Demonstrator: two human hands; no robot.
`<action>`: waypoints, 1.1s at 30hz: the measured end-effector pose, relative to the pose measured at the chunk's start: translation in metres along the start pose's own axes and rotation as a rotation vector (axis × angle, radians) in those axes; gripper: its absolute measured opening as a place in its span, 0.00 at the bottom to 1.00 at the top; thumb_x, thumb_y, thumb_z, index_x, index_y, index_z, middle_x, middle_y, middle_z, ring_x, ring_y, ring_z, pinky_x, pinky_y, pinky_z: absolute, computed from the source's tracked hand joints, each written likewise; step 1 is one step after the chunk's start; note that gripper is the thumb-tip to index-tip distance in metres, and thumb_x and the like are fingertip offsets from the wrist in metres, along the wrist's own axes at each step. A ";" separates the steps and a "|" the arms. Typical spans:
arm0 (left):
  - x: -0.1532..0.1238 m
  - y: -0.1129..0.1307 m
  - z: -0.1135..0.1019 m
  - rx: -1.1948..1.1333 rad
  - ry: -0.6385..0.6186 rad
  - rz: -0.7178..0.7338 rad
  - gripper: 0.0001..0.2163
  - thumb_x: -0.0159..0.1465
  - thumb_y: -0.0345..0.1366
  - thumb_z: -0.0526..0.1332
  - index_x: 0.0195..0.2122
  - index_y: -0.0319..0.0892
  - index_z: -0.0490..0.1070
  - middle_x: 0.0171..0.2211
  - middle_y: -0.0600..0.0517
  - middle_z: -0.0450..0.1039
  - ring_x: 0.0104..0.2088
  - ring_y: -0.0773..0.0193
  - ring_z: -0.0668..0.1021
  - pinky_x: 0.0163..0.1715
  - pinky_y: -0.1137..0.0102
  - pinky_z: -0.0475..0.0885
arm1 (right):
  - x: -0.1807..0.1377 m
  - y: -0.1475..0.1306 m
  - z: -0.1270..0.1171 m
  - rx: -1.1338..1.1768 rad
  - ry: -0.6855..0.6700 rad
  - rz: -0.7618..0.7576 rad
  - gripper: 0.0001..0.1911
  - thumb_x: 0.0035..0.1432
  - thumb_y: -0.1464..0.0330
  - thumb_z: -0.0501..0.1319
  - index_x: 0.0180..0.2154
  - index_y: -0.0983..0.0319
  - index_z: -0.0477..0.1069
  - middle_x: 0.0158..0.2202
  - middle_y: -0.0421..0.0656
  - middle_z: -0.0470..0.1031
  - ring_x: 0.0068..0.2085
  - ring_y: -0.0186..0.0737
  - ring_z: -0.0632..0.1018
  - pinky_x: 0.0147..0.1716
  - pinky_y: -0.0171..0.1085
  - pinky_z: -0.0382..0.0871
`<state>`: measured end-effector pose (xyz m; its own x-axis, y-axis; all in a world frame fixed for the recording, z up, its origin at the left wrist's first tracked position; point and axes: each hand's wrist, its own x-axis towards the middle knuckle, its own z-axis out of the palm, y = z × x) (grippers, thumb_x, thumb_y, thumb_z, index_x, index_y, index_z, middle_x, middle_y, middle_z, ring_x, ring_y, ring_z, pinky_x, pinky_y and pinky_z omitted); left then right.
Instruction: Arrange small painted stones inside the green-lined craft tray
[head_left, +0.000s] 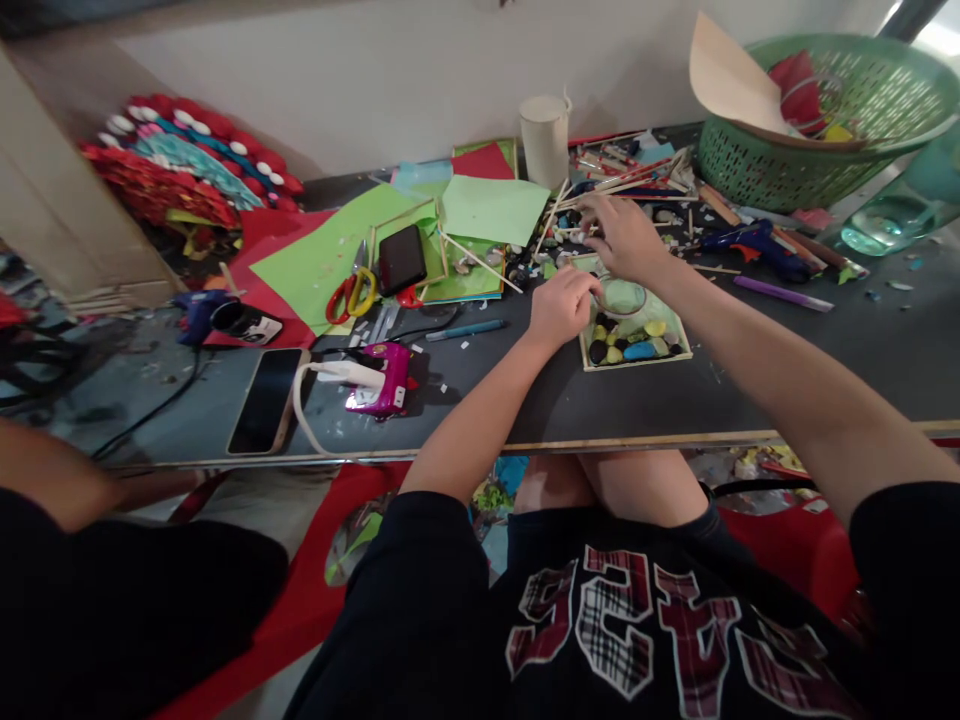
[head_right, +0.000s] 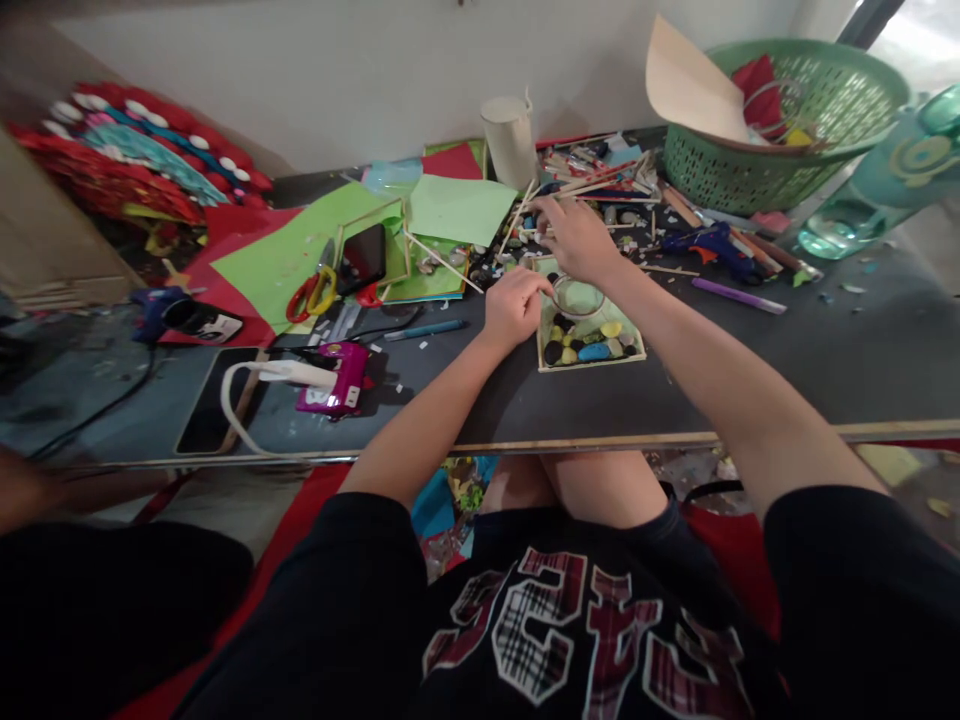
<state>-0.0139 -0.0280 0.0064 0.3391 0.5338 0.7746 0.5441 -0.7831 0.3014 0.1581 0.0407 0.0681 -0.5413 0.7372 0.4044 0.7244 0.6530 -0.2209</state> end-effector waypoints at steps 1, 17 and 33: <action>0.000 0.000 0.000 0.000 0.005 -0.061 0.14 0.70 0.26 0.50 0.40 0.43 0.75 0.34 0.50 0.80 0.39 0.61 0.80 0.43 0.67 0.74 | -0.010 -0.002 -0.003 0.064 0.030 0.043 0.24 0.66 0.65 0.57 0.61 0.64 0.65 0.48 0.51 0.82 0.55 0.58 0.79 0.58 0.56 0.71; 0.007 -0.001 -0.001 -0.160 -0.104 -0.168 0.16 0.69 0.51 0.64 0.50 0.48 0.82 0.45 0.46 0.84 0.47 0.58 0.82 0.46 0.64 0.77 | -0.078 -0.014 -0.006 0.662 0.227 0.413 0.27 0.44 0.56 0.76 0.44 0.59 0.75 0.33 0.44 0.82 0.37 0.50 0.82 0.43 0.53 0.81; 0.008 -0.002 -0.005 -0.272 -0.084 -0.309 0.13 0.69 0.47 0.66 0.45 0.46 0.83 0.45 0.47 0.84 0.43 0.61 0.83 0.38 0.69 0.76 | -0.079 0.000 0.017 0.804 0.213 0.370 0.29 0.51 0.49 0.69 0.49 0.58 0.68 0.36 0.44 0.82 0.32 0.42 0.80 0.35 0.46 0.76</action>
<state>-0.0164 -0.0245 0.0149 0.2590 0.7722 0.5802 0.4115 -0.6317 0.6570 0.1939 -0.0148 0.0210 -0.1853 0.9283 0.3224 0.2765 0.3640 -0.8894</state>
